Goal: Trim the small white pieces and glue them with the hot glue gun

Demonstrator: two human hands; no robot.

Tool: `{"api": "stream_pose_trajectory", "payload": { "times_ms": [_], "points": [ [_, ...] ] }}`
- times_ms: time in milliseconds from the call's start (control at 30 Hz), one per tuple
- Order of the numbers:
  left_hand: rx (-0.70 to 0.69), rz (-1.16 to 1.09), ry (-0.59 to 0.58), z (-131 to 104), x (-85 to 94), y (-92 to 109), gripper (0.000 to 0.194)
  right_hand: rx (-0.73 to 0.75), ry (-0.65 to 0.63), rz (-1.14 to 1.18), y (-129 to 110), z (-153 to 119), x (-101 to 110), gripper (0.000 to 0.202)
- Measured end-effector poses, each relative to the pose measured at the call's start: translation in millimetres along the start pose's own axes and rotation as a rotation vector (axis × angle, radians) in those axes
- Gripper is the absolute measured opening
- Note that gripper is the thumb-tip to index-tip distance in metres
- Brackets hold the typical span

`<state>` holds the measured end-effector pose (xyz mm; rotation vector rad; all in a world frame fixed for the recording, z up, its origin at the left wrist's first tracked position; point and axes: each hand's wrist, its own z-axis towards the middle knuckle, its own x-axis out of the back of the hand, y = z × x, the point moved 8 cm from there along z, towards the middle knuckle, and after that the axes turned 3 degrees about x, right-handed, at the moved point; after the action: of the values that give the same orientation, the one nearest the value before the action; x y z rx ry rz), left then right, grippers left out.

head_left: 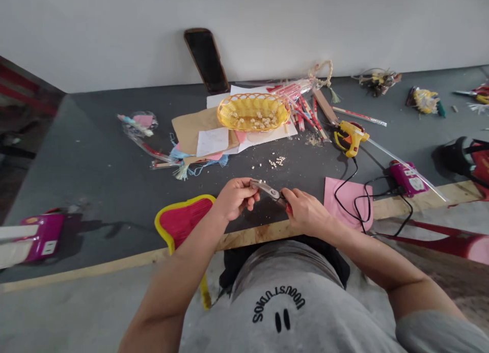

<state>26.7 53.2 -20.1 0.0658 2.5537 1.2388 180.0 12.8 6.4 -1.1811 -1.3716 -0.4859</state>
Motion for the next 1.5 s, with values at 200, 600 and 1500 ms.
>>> {"api": "stream_pose_trajectory", "payload": {
  "times_ms": [200,600,1500],
  "points": [
    [-0.055,0.061,0.084,5,7.4,-6,0.035,-0.062,-0.009,-0.021,10,5,1,0.029],
    [-0.107,0.35,0.109,6,19.1,-4,0.026,-0.052,0.119,-0.091,33,10,10,0.04],
    [-0.315,1.197,1.041,84,259.1,198,0.037,0.262,0.598,0.15,-15,47,56,0.027]
  ]
}}
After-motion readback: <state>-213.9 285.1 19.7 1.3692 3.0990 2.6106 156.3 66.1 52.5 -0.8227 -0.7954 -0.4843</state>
